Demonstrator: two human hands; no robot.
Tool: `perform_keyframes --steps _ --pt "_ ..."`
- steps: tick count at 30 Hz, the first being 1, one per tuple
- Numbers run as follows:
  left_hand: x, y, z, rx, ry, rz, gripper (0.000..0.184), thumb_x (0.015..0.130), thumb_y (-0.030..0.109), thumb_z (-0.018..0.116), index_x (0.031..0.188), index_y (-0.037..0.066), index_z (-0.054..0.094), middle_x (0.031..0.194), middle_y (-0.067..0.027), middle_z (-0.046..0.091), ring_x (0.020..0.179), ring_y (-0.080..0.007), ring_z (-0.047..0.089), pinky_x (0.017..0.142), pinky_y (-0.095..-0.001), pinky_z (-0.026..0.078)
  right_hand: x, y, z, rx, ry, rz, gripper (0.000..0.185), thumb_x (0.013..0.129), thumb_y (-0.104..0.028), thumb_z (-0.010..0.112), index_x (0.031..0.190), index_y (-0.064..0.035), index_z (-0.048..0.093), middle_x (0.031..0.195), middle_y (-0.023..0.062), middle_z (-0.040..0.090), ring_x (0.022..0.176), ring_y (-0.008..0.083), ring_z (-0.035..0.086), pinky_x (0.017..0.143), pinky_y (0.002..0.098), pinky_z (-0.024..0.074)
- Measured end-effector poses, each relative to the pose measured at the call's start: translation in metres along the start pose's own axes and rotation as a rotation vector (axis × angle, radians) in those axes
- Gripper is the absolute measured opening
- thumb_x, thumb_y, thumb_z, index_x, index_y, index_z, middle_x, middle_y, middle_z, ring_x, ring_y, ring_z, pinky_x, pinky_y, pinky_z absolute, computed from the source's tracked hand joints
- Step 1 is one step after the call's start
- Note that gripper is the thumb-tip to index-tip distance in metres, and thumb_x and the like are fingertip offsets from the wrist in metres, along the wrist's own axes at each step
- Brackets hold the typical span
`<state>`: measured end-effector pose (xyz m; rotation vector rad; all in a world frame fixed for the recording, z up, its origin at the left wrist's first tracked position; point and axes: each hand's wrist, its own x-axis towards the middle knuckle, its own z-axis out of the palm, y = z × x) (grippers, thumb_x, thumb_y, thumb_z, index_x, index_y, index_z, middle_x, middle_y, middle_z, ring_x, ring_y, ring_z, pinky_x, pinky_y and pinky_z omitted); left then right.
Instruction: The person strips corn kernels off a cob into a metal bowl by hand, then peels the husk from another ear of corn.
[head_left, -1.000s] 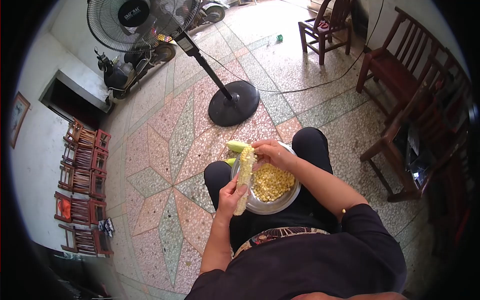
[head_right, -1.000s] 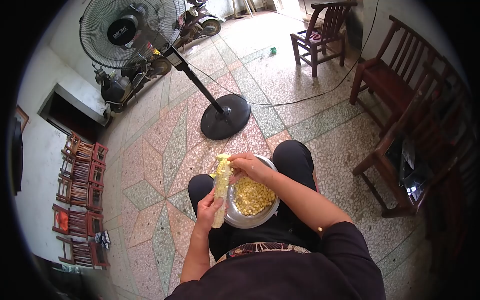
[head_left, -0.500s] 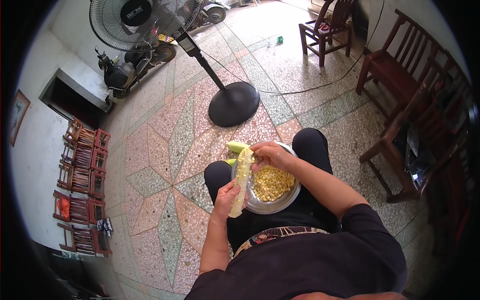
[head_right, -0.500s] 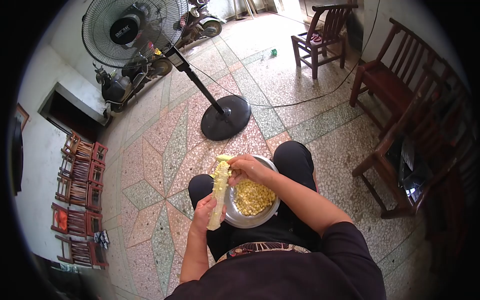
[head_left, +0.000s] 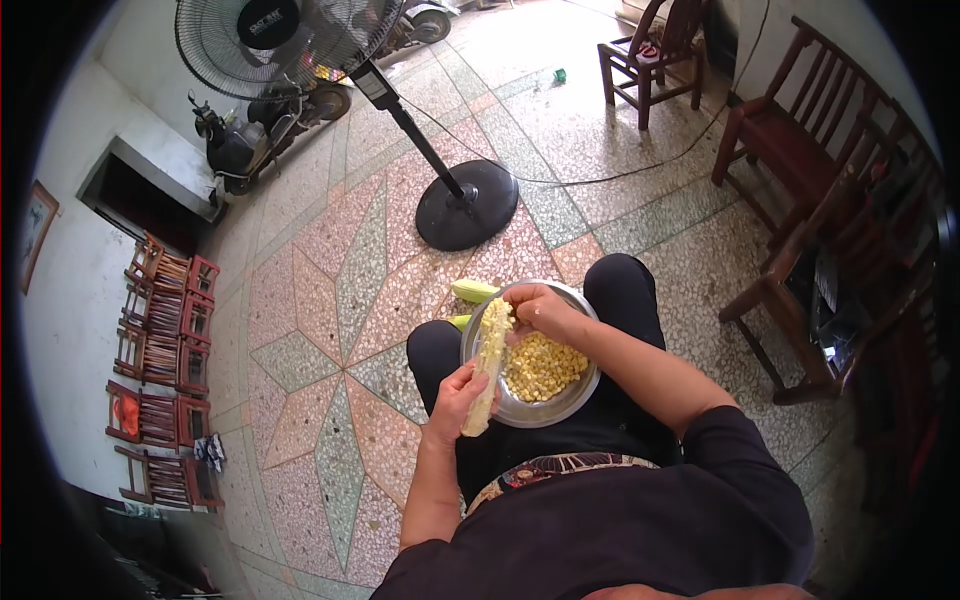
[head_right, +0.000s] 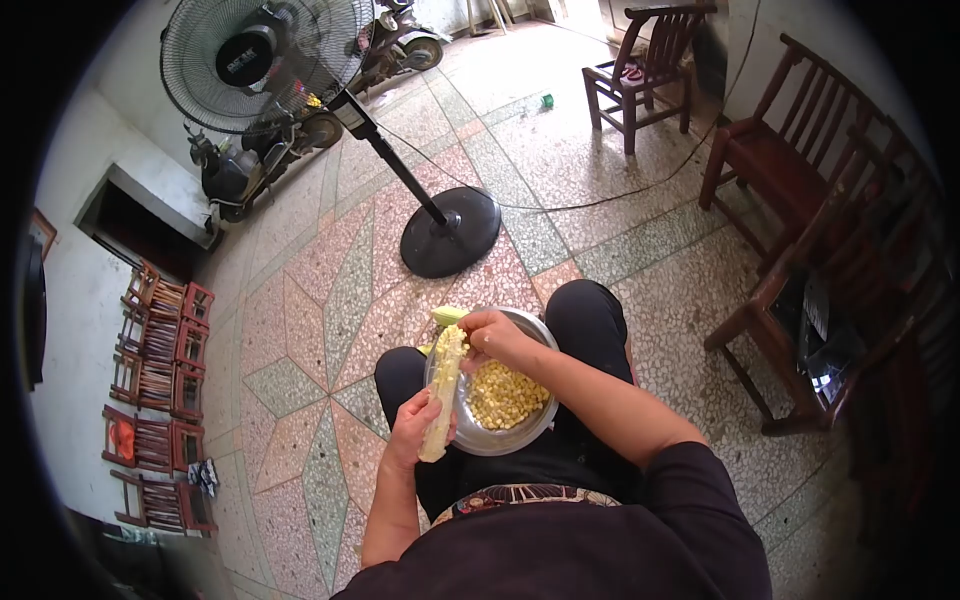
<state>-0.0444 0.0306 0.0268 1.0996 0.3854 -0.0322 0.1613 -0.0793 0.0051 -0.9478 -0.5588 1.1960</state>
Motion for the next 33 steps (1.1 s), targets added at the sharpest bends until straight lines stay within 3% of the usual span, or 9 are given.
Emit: perform_keyframes --steps 2,5,8,12,14,18,21,26,33 --pt "0.003 -0.003 0.006 0.289 0.131 0.165 0.051 0.09 0.017 0.055 0.134 -0.001 0.037 0.088 -0.0084 0.06 0.063 -0.013 0.057 0.056 -0.025 0.048 0.003 0.003 -0.002 -0.176 0.011 -0.118 0.04 0.071 0.0 0.043 0.109 0.0042 0.054 0.089 0.01 0.06 0.074 0.0164 0.061 0.072 0.0283 0.0531" --pt "0.004 0.001 0.013 0.361 0.167 0.167 0.057 0.091 0.018 0.054 0.139 0.002 0.029 0.095 -0.0094 0.06 0.069 -0.0138 0.06 0.059 -0.0266 0.051 -0.007 -0.011 0.002 -0.213 -0.057 -0.091 0.044 0.072 -0.001 0.046 0.115 0.0032 0.051 0.094 0.0098 0.06 0.08 0.0165 0.06 0.076 0.028 0.0498" --pt "0.009 -0.012 0.005 0.551 0.176 0.356 0.059 0.089 0.013 0.056 0.14 0.002 0.028 0.106 -0.0106 0.058 0.078 -0.0129 0.059 0.065 -0.0268 0.053 -0.005 -0.011 0.004 -0.2 -0.066 -0.125 0.048 0.075 -0.004 0.051 0.121 0.0039 0.044 0.091 0.0084 0.059 0.076 0.0146 0.058 0.066 0.0272 0.0476" --pt "0.005 -0.009 0.01 0.678 0.207 0.339 0.061 0.087 0.008 0.058 0.139 0.001 0.027 0.113 -0.0105 0.056 0.086 -0.0121 0.058 0.069 -0.0271 0.053 -0.008 -0.012 0.009 -0.216 -0.085 -0.195 0.047 0.076 -0.006 0.052 0.122 0.0024 0.045 0.096 0.0081 0.058 0.083 0.0138 0.057 0.068 0.0263 0.0476" --pt "0.005 -0.011 0.008 0.609 0.237 0.308 0.062 0.084 0.006 0.064 0.136 -0.004 0.032 0.119 -0.0145 0.055 0.1 -0.0127 0.055 0.083 -0.0235 0.045 -0.011 -0.015 0.007 -0.222 -0.096 -0.187 0.048 0.076 -0.005 0.05 0.123 0.0016 0.045 0.1 0.0076 0.057 0.089 0.0134 0.056 0.07 0.026 0.0476" --pt "0.009 -0.012 0.004 0.412 0.182 0.325 0.062 0.083 0.007 0.064 0.135 -0.004 0.033 0.122 -0.0155 0.054 0.102 -0.013 0.054 0.084 -0.0242 0.045 -0.01 -0.015 0.005 -0.066 -0.132 -0.172 0.048 0.073 -0.003 0.048 0.12 0.0026 0.047 0.103 0.0074 0.057 0.093 0.0138 0.055 0.078 0.0269 0.0462" --pt "0.01 -0.015 0.001 0.542 0.186 0.414 0.063 0.085 0.005 0.062 0.138 -0.001 0.03 0.115 -0.0109 0.057 0.087 -0.0105 0.058 0.07 -0.0231 0.05 -0.009 -0.014 0.007 -0.132 -0.138 -0.228 0.048 0.074 -0.004 0.049 0.122 0.0018 0.046 0.102 0.0072 0.056 0.093 0.0139 0.055 0.079 0.0269 0.0462" --pt "0.007 -0.013 0.005 0.85 0.27 0.512 0.059 0.084 0.005 0.062 0.135 -0.003 0.034 0.12 -0.0138 0.056 0.101 -0.0135 0.055 0.084 -0.0254 0.046 -0.011 -0.017 0.007 -0.236 -0.141 -0.146 0.051 0.077 -0.008 0.05 0.126 0.0007 0.041 0.107 0.0085 0.054 0.096 0.0144 0.053 0.08 0.0276 0.0465" --pt "0.004 -0.007 0.012 0.834 0.244 0.482 0.056 0.084 0.004 0.062 0.133 -0.004 0.038 0.124 -0.0148 0.053 0.105 -0.0139 0.053 0.089 -0.0257 0.043 -0.008 -0.006 0.004 -0.256 -0.111 -0.213 0.047 0.079 -0.01 0.05 0.124 0.0018 0.042 0.1 0.0089 0.055 0.087 0.0146 0.055 0.07 0.0271 0.0487"
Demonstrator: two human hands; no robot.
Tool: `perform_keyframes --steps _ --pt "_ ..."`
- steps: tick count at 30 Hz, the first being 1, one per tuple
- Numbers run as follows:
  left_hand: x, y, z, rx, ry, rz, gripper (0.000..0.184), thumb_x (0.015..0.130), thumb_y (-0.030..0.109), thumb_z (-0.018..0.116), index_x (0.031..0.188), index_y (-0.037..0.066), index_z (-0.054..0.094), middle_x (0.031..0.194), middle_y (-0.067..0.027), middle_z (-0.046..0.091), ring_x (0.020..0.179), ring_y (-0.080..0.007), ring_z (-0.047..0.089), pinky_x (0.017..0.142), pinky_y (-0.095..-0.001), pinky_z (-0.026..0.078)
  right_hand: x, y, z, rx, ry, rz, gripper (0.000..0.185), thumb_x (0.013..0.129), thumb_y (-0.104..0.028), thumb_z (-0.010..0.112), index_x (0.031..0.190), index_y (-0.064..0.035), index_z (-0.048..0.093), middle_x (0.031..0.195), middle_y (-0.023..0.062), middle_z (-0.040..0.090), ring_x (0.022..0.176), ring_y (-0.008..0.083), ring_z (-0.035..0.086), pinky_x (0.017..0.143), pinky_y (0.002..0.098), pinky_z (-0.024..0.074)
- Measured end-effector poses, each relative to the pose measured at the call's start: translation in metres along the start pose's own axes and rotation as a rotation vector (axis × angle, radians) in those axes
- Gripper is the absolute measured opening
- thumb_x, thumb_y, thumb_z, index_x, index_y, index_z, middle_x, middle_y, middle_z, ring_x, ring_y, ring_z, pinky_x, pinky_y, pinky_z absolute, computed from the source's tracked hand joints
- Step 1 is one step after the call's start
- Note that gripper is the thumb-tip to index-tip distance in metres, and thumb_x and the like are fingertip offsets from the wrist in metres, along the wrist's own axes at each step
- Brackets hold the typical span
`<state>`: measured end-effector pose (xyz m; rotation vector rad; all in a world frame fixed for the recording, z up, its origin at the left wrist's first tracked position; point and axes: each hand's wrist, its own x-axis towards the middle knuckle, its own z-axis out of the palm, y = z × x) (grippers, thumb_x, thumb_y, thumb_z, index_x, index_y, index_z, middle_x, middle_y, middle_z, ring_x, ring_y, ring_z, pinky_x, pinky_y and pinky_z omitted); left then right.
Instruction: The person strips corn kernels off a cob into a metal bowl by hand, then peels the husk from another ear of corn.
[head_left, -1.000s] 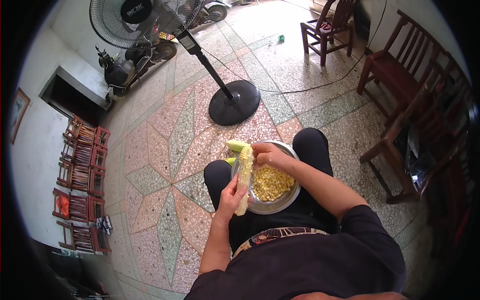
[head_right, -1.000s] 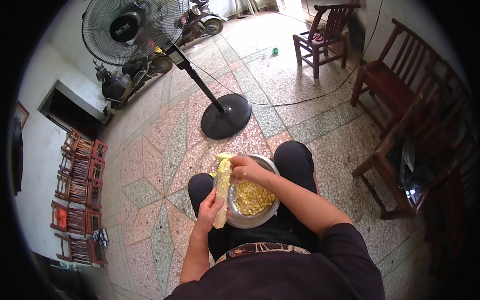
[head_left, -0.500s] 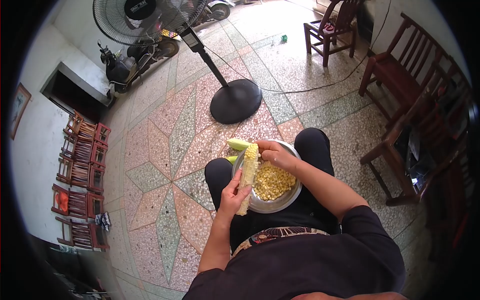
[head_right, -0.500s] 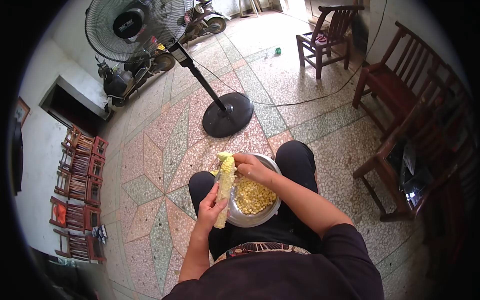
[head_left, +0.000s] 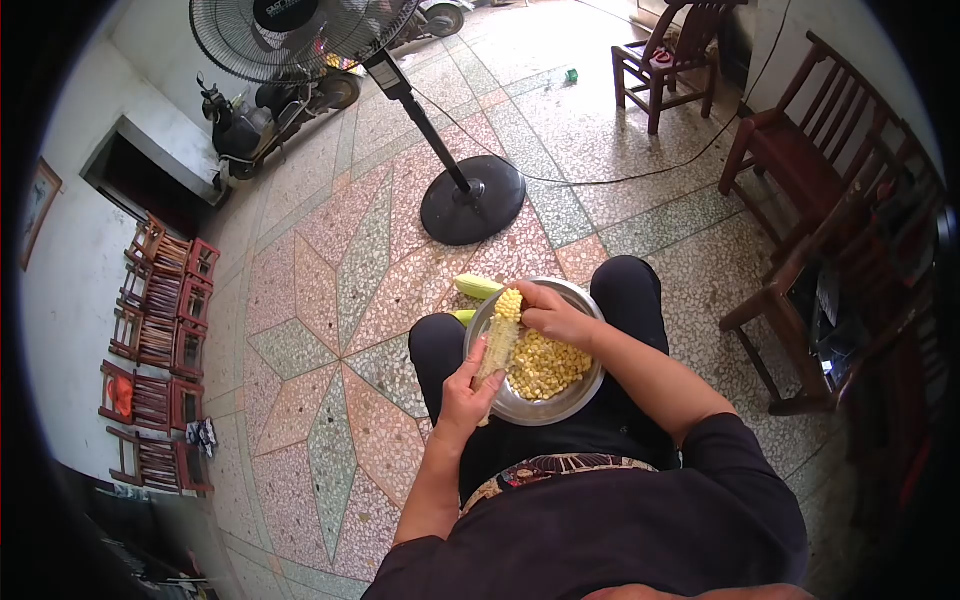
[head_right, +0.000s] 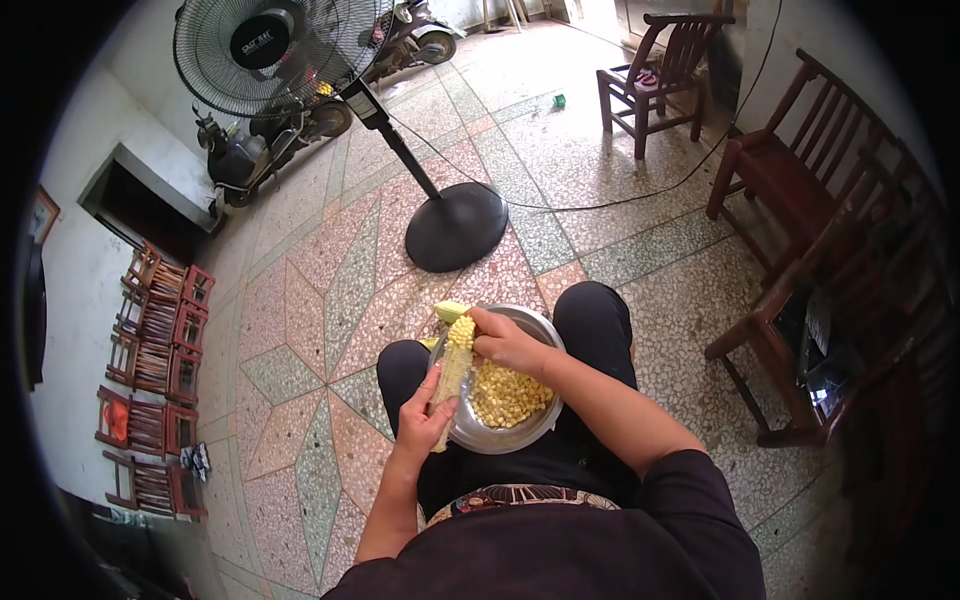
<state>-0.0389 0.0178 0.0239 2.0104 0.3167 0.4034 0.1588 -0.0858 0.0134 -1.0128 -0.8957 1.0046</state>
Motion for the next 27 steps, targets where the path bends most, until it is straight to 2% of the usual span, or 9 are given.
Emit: perform_keyframes --steps 2,8,12,14,15,17,21,23,27 --pt "0.0 -0.007 0.001 -0.131 -0.022 -0.096 0.056 0.083 0.003 0.062 0.133 -0.005 0.037 0.126 -0.0143 0.051 0.107 -0.0141 0.052 0.09 -0.0257 0.042 0.001 0.002 0.001 -0.108 0.048 0.087 0.043 0.08 -0.01 0.048 0.121 0.0011 0.045 0.107 0.0088 0.053 0.095 0.015 0.053 0.077 0.0278 0.0475" --pt "0.001 -0.01 -0.003 -0.035 0.009 0.011 0.057 0.083 0.003 0.063 0.133 -0.006 0.037 0.127 -0.0131 0.05 0.107 -0.0133 0.051 0.091 -0.0251 0.041 -0.003 -0.008 -0.002 0.058 -0.044 0.042 0.044 0.082 -0.012 0.046 0.125 0.0015 0.042 0.108 0.0091 0.053 0.095 0.0151 0.054 0.076 0.0275 0.0487" --pt "0.0 -0.013 -0.003 -0.087 0.005 -0.027 0.057 0.083 0.003 0.062 0.133 -0.005 0.037 0.126 -0.0129 0.051 0.107 -0.0132 0.051 0.09 -0.0251 0.041 -0.002 -0.006 -0.002 0.066 -0.04 0.075 0.046 0.083 -0.012 0.045 0.127 0.0016 0.041 0.109 0.0098 0.052 0.097 0.0153 0.054 0.076 0.0273 0.0491" --pt "0.0 -0.009 -0.003 -0.074 -0.01 -0.031 0.057 0.084 0.002 0.062 0.134 -0.005 0.036 0.126 -0.0125 0.051 0.107 -0.0134 0.051 0.09 -0.025 0.042 -0.002 -0.003 0.002 0.103 0.025 -0.006 0.041 0.083 -0.01 0.043 0.123 0.0015 0.044 0.098 0.0079 0.056 0.078 0.0132 0.058 0.068 0.0249 0.05" --pt "0.0 -0.008 -0.003 -0.074 -0.011 -0.031 0.057 0.084 0.002 0.062 0.134 -0.005 0.036 0.126 -0.0125 0.051 0.107 -0.0134 0.051 0.09 -0.025 0.042 -0.001 -0.001 0.0 0.103 0.026 -0.005 0.041 0.083 -0.01 0.043 0.123 0.0015 0.044 0.098 0.0079 0.056 0.078 0.0132 0.058 0.068 0.0249 0.05" --pt "0.0 -0.007 -0.004 -0.176 -0.046 -0.111 0.058 0.083 0.002 0.062 0.134 -0.005 0.035 0.124 -0.0121 0.052 0.106 -0.0137 0.052 0.089 -0.0252 0.042 -0.001 0.002 -0.002 -0.092 0.005 0.02 0.043 0.08 -0.01 0.046 0.121 0.0024 0.045 0.102 0.0093 0.056 0.087 0.014 0.056 0.073 0.0261 0.0488" --pt "0.003 -0.007 -0.002 -0.265 -0.048 -0.165 0.059 0.083 0.003 0.063 0.135 -0.004 0.035 0.123 -0.0112 0.053 0.103 -0.013 0.053 0.086 -0.0249 0.044 -0.001 -0.003 -0.001 0.029 0.007 -0.024 0.04 0.079 -0.008 0.046 0.117 0.0027 0.048 0.097 0.0088 0.057 0.082 0.0138 0.056 0.07 0.0258 0.0488" --pt "0.004 -0.01 -0.002 -0.121 0.004 -0.023 0.06 0.083 0.003 0.064 0.135 -0.003 0.035 0.121 -0.0101 0.054 0.098 -0.0116 0.054 0.081 -0.024 0.046 -0.002 -0.011 0.0 0.117 -0.023 -0.02 0.042 0.077 -0.006 0.045 0.119 0.003 0.046 0.098 0.0091 0.056 0.081 0.0144 0.056 0.068 0.0263 0.0489" --pt "0.002 -0.01 -0.004 -0.167 0.009 -0.095 0.058 0.082 0.007 0.065 0.133 -0.004 0.039 0.12 -0.0112 0.056 0.099 -0.0104 0.054 0.084 -0.0226 0.044 -0.004 -0.014 0.004 0.007 0.0 0.017 0.046 0.076 -0.005 0.044 0.122 0.0027 0.043 0.1 0.0101 0.055 0.084 0.0152 0.056 0.069 0.0267 0.0491"
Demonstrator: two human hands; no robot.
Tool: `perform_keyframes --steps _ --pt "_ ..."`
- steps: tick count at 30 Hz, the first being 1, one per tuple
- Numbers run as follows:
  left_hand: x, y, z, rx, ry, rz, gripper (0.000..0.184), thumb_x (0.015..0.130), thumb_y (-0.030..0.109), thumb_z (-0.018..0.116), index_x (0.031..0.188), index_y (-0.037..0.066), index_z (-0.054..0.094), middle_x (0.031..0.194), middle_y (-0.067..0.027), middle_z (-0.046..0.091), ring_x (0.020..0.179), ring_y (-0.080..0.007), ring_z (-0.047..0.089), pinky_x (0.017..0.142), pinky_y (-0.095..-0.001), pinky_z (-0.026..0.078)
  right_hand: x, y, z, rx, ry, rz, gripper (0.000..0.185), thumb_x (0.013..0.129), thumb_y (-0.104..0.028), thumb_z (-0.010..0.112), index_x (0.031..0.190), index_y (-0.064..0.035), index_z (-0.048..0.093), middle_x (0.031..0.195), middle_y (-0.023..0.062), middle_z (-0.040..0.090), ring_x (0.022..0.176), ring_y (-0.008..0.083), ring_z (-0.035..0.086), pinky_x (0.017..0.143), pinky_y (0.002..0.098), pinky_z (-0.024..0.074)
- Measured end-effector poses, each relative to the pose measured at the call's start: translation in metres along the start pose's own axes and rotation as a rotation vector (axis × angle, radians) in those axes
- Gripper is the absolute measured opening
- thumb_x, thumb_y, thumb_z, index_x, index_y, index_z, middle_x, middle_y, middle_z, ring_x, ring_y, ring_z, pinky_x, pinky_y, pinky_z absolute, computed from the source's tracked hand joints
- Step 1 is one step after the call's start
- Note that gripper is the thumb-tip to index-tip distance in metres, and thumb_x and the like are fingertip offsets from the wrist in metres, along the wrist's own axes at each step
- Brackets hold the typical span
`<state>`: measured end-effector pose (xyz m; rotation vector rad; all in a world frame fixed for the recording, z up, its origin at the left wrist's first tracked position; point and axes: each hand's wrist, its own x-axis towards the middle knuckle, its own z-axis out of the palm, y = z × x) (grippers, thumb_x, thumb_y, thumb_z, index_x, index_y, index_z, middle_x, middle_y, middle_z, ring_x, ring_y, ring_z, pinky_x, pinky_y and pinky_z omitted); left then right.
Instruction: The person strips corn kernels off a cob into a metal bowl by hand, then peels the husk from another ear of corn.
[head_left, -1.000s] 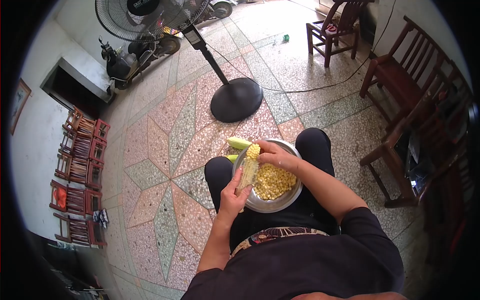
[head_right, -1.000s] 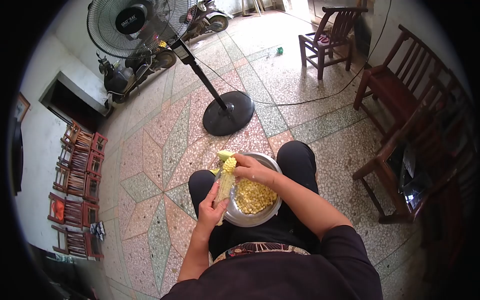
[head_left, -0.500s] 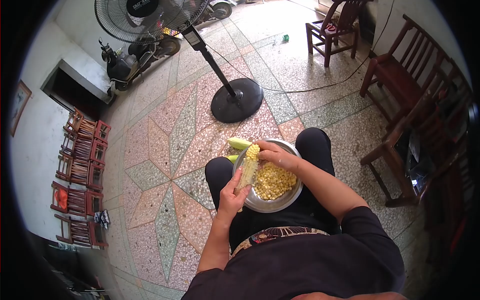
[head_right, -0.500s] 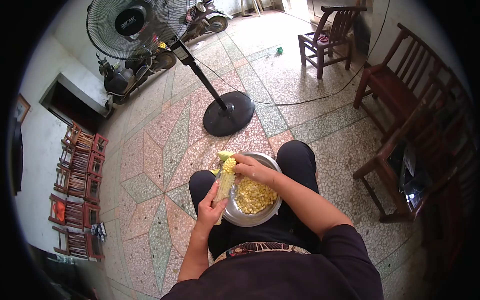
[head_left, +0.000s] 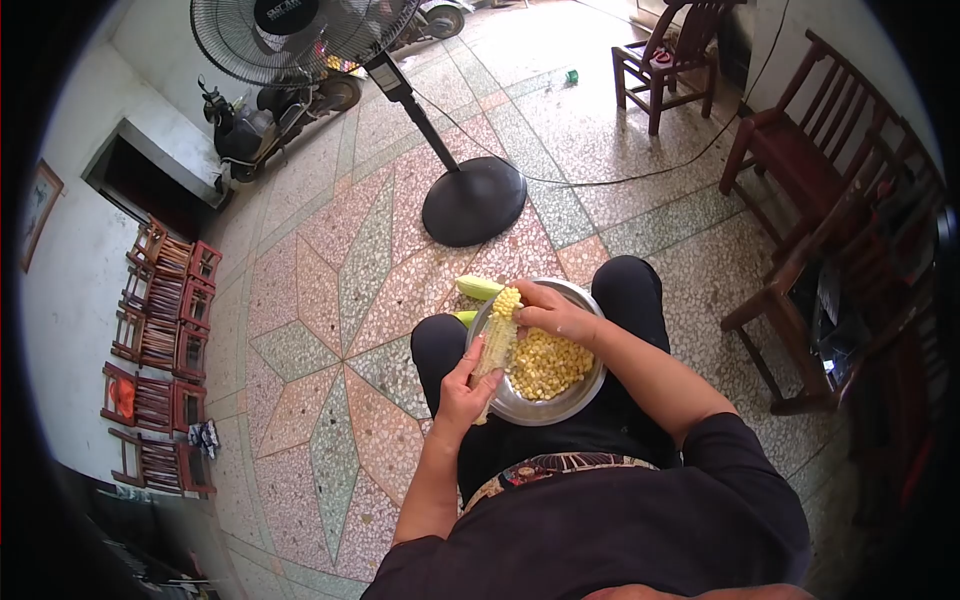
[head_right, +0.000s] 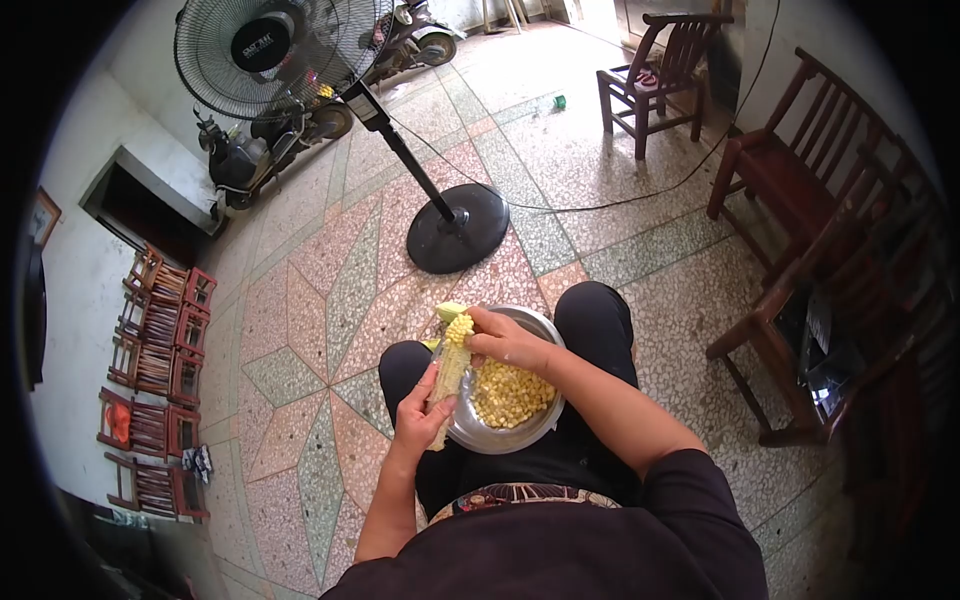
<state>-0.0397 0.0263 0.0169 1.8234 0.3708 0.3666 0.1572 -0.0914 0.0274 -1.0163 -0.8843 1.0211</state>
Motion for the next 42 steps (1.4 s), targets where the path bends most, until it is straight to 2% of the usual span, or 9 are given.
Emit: perform_keyframes --steps 6,8,11,18,20,27,29,32,42 --pt "0.001 -0.001 0.001 -0.074 -0.052 -0.018 0.059 0.083 0.003 0.063 0.135 -0.004 0.036 0.121 -0.0103 0.054 0.098 -0.0121 0.054 0.081 -0.0244 0.046 0.004 0.014 -0.007 0.0 -0.041 -0.014 0.047 0.077 -0.005 0.045 0.124 0.0014 0.04 0.103 0.0106 0.053 0.089 0.0164 0.056 0.074 0.0277 0.05" --pt "0.004 -0.01 0.002 0.108 0.066 0.15 0.058 0.079 0.007 0.068 0.131 -0.001 0.043 0.113 -0.017 0.06 0.096 -0.0183 0.06 0.081 -0.0286 0.048 0.004 0.008 -0.007 0.01 -0.074 0.014 0.046 0.079 -0.006 0.044 0.124 0.0013 0.039 0.104 0.0101 0.053 0.09 0.0164 0.056 0.075 0.028 0.0504" --pt "0.004 0.009 0.002 0.352 0.047 0.198 0.055 0.082 0.006 0.064 0.131 -0.005 0.041 0.121 -0.0154 0.055 0.1 -0.017 0.057 0.084 -0.0284 0.047 0.003 0.006 -0.002 0.006 -0.021 0.019 0.045 0.081 -0.008 0.044 0.124 0.0012 0.039 0.104 0.01 0.053 0.091 0.0159 0.055 0.074 0.0276 0.0505" --pt "0.0 0.016 0.007 0.481 0.034 0.096 0.055 0.081 0.006 0.065 0.13 -0.004 0.043 0.119 -0.0162 0.057 0.103 -0.0172 0.057 0.087 -0.0276 0.046 0.003 0.012 -0.004 -0.089 0.004 -0.014 0.042 0.081 -0.008 0.044 0.122 0.001 0.04 0.104 0.0098 0.053 0.09 0.0155 0.055 0.074 0.0272 0.0503" --pt "0.002 0.001 0.011 0.192 0.103 0.159 0.054 0.078 0.011 0.068 0.128 0.004 0.049 0.1 -0.02 0.061 0.086 -0.0302 0.063 0.074 -0.0327 0.05 0.003 0.012 -0.009 -0.098 -0.051 0.01 0.043 0.081 -0.009 0.045 0.123 0.0009 0.039 0.104 0.0094 0.052 0.09 0.0149 0.054 0.073 0.0272 0.0496" --pt "0.004 0.01 0.006 0.398 0.116 0.235 0.054 0.079 0.012 0.068 0.127 0.001 0.048 0.104 -0.021 0.061 0.091 -0.0294 0.063 0.077 -0.0321 0.05 0.001 0.008 0.001 -0.107 0.006 -0.039 0.051 0.073 -0.003 0.043 0.124 0.0017 0.038 0.104 0.0097 0.052 0.092 0.0151 0.053 0.073 0.0273 0.0491" --pt "0.001 0.012 0.006 0.401 0.06 0.147 0.056 0.081 0.005 0.065 0.131 -0.004 0.042 0.121 -0.0148 0.055 0.101 -0.0144 0.055 0.085 -0.0259 0.046 0.002 0.01 0.002 -0.172 0.045 0.004 0.051 0.074 -0.004 0.044 0.124 0.0015 0.038 0.104 0.01 0.052 0.093 0.0157 0.053 0.074 0.028 0.0493" --pt "0.002 0.001 0.009 0.243 0.115 0.197 0.055 0.077 0.008 0.068 0.127 0.002 0.048 0.103 -0.02 0.062 0.091 -0.0272 0.063 0.077 -0.0317 0.05 0.003 0.013 -0.004 -0.119 -0.003 -0.041 0.048 0.079 -0.009 0.049 0.125 0.0007 0.038 0.105 0.0098 0.052 0.093 0.0158 0.053 0.075 0.0286 0.0495" --pt "0.003 0.005 0.004 0.353 0.124 0.267 0.055 0.077 0.006 0.068 0.127 0.002 0.048 0.103 -0.0192 0.061 0.09 -0.0257 0.063 0.077 -0.0311 0.05 0.002 0.009 -0.001 0.046 -0.012 -0.01 0.043 0.083 -0.011 0.048 0.123 -0.0004 0.04 0.105 0.0079 0.053 0.096 0.015 0.052 0.074 0.0274 0.0493"
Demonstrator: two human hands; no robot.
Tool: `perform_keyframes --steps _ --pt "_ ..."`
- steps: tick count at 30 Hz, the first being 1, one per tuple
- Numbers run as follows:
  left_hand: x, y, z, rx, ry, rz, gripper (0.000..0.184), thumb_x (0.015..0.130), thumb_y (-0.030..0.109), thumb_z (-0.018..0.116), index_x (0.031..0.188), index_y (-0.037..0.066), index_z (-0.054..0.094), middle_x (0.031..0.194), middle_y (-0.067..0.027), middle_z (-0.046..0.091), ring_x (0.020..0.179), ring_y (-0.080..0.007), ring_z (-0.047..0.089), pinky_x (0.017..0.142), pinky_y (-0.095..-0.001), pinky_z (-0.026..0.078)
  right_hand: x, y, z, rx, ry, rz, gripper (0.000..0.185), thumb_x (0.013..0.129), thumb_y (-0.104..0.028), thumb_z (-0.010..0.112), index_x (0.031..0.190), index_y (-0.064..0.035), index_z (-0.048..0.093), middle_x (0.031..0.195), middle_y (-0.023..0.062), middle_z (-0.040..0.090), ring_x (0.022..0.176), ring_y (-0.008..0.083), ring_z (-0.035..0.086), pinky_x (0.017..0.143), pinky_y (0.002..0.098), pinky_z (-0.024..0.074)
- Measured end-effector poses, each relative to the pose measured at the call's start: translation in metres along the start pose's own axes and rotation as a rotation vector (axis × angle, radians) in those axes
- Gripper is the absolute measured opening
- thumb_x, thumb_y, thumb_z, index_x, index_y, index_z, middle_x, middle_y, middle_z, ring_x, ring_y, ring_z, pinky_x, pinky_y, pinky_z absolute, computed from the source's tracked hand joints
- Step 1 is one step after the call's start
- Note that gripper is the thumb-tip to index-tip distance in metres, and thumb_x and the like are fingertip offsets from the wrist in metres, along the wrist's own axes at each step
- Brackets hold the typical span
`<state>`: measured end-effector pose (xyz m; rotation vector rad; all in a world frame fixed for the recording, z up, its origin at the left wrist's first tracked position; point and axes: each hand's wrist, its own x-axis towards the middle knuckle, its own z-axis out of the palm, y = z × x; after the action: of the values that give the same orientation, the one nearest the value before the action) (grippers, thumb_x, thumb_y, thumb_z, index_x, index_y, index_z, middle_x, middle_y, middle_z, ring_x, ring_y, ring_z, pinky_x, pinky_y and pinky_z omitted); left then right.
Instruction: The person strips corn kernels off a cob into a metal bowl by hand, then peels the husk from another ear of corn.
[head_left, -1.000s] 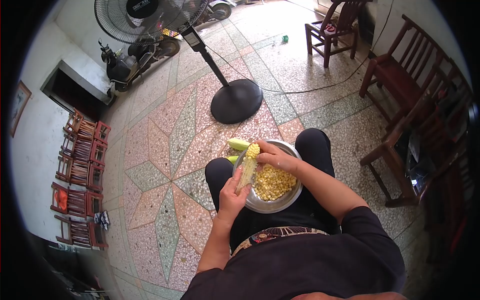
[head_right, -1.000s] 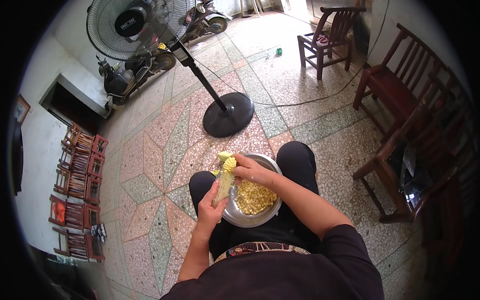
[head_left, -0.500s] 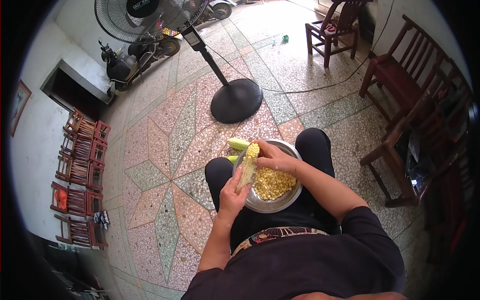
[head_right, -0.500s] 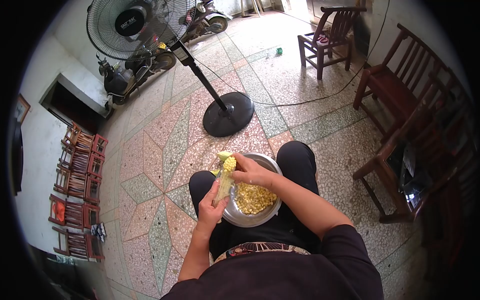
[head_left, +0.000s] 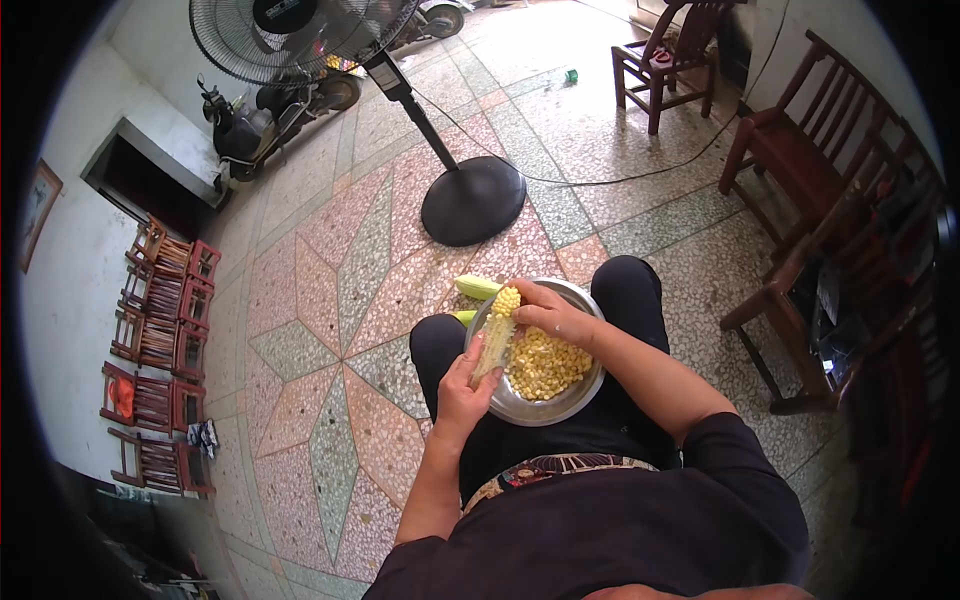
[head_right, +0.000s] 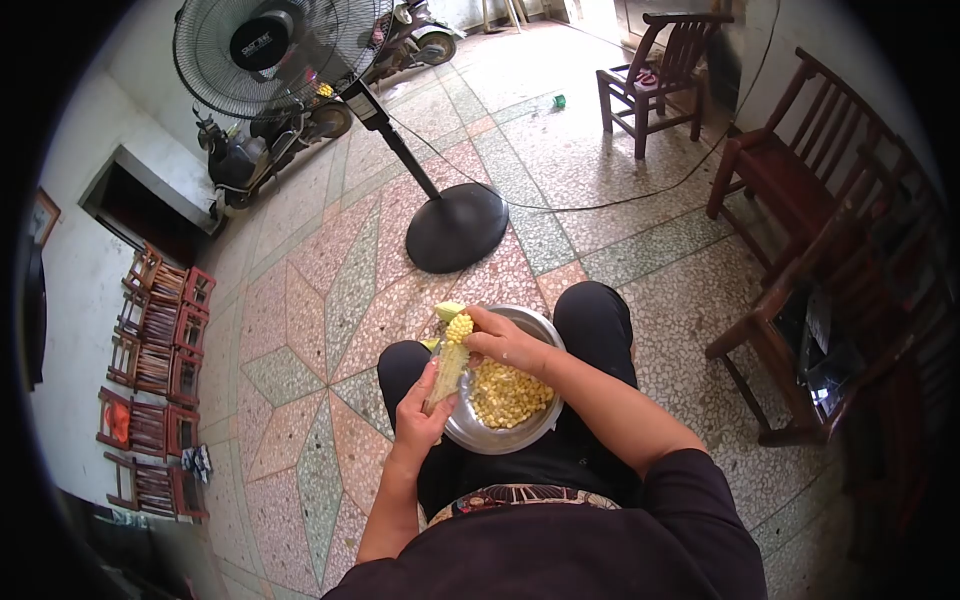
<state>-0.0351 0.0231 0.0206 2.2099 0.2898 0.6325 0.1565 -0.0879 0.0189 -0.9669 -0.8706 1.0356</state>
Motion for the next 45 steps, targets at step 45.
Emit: perform_keyframes --steps 45 --pt "-0.007 -0.012 0.002 -0.24 -0.143 -0.223 0.057 0.083 0.003 0.062 0.134 -0.004 0.037 0.122 -0.0094 0.053 0.094 -0.0098 0.054 0.078 -0.0229 0.047 0.001 0.009 0.001 -0.136 0.087 -0.131 0.038 0.079 -0.005 0.037 0.115 0.0021 0.048 0.087 0.0076 0.057 0.067 0.0127 0.058 0.062 0.0242 0.049"
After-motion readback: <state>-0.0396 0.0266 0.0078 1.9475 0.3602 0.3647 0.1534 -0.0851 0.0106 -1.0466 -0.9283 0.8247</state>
